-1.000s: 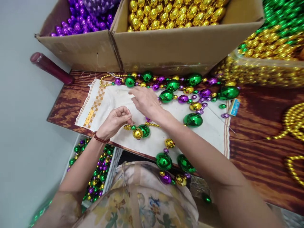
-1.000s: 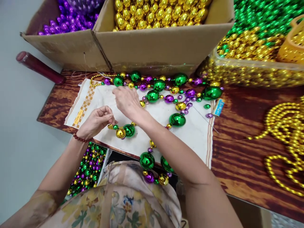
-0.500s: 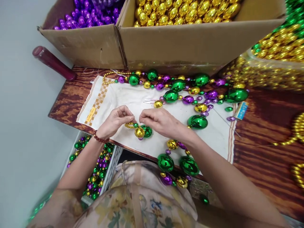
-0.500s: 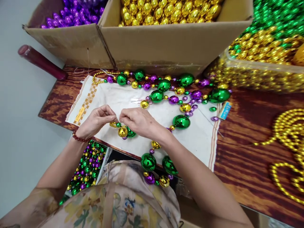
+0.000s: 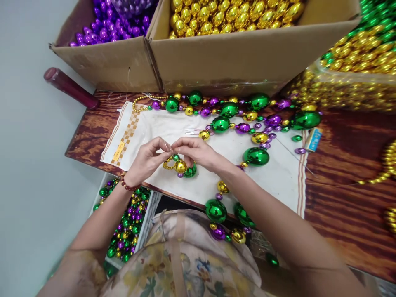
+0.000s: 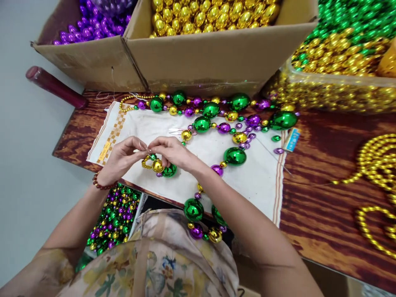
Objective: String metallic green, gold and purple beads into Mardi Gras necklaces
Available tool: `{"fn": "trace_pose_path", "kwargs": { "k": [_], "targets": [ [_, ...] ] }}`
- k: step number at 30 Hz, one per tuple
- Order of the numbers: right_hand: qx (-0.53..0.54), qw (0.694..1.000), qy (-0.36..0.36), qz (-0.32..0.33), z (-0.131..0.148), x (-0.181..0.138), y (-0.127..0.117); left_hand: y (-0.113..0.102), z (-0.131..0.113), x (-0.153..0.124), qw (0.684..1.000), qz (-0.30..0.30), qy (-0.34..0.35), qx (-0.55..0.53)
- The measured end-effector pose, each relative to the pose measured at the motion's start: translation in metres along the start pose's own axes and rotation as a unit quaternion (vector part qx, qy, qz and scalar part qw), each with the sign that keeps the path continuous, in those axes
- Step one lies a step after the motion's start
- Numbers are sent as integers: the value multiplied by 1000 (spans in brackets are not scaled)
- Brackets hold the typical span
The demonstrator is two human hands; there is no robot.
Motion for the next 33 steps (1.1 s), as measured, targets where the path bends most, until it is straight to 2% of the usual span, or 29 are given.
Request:
{"fn": "trace_pose_path", "kwargs": {
  "k": [5,12,15,17,20,21,23,26,28,30,33],
  "targets": [
    [62,998,30,-5,-4,0,6,-8,-7,-5,990,-84,73,83],
    [77,995,29,-47,-9,6,8,-12,0,-7,979,-165,110,42],
    [41,997,19,-54,-11,8,6,-12,-2,-8,975,-180,127,19],
    [-49,996,-14,-68,-6,8,-8,-15,-3,-8,975,-186,124,-9],
    [-153,978,-74,-123,10,0,-41,-19,5,-5,979,-170,85,-75],
    [-135,977,-85,-144,15,-5,-51,-18,10,-3,982,-149,63,-98],
    [-19,981,-99,-169,19,-13,-61,-12,21,2,985,-97,11,-144],
    [181,969,-94,-137,19,-17,-49,-3,33,4,974,-52,-35,-218],
    [248,961,-75,-100,15,-15,-33,0,33,5,964,-47,-31,-261],
    [262,959,-62,-91,7,-13,-26,4,31,6,960,-43,-27,-274],
    [212,972,-54,-87,-7,-13,-25,8,34,5,970,-42,-45,-237]
  ]
}}
Point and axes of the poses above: each hand's wrist, its own x-axis towards the middle knuckle, its own y-axis out of the palm, z = x × y, the point moved 10 cm from there along x, towards the middle knuckle, and after that the axes turned 11 degrees about -y, right-handed, at the moved point
